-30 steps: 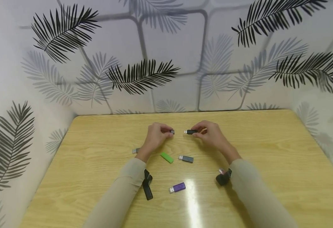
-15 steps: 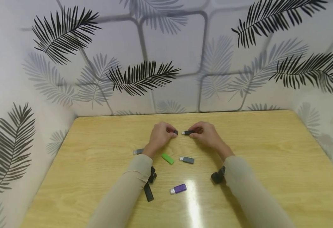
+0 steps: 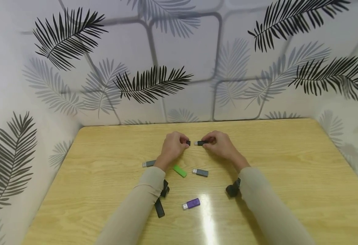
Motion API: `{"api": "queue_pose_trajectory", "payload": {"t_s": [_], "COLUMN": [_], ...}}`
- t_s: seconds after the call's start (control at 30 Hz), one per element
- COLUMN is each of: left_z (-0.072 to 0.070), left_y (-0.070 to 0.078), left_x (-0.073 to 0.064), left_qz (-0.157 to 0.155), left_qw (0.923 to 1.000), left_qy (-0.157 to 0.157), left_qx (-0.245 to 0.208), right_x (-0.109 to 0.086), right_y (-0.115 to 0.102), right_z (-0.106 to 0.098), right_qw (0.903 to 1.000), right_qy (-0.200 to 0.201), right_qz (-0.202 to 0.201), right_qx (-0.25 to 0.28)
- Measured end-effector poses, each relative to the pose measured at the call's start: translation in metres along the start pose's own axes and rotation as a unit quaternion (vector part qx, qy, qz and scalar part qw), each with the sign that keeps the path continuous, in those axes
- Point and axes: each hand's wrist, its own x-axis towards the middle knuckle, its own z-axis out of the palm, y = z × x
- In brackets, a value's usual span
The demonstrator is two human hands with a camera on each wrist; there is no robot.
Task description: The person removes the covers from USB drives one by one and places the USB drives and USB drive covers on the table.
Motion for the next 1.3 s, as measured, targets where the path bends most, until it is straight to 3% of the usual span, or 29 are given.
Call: {"api": "queue_pose_trajectory", "payload": {"t_s": [0.83,1.1,1.3], "left_z": [0.002,-0.008,-0.021], "left_y": [-0.004,-0.013,-0.013], "left_x": [0.005,0.0,-0.013], "left_qz": [-0.002,0.022,0.021], "left_qw": [0.9995,0.9943,0.9892], "left_qy": [0.02,0.013,0.0], "left_qx": [-0.025,-0.103,-0.145], "right_x": [0.009,0.002,-0.009], "right_y": [0.001,0.003,0.001], "right_z": [0.001,-0.005,-0.015], "right_qw": [0.9998,0.9995,0.9997], "right_qy": [-0.011,0.001,0.002], "right_qz": [0.013,0.028,0.019], "right_qx": [-0.008,0.018,0.016]}}
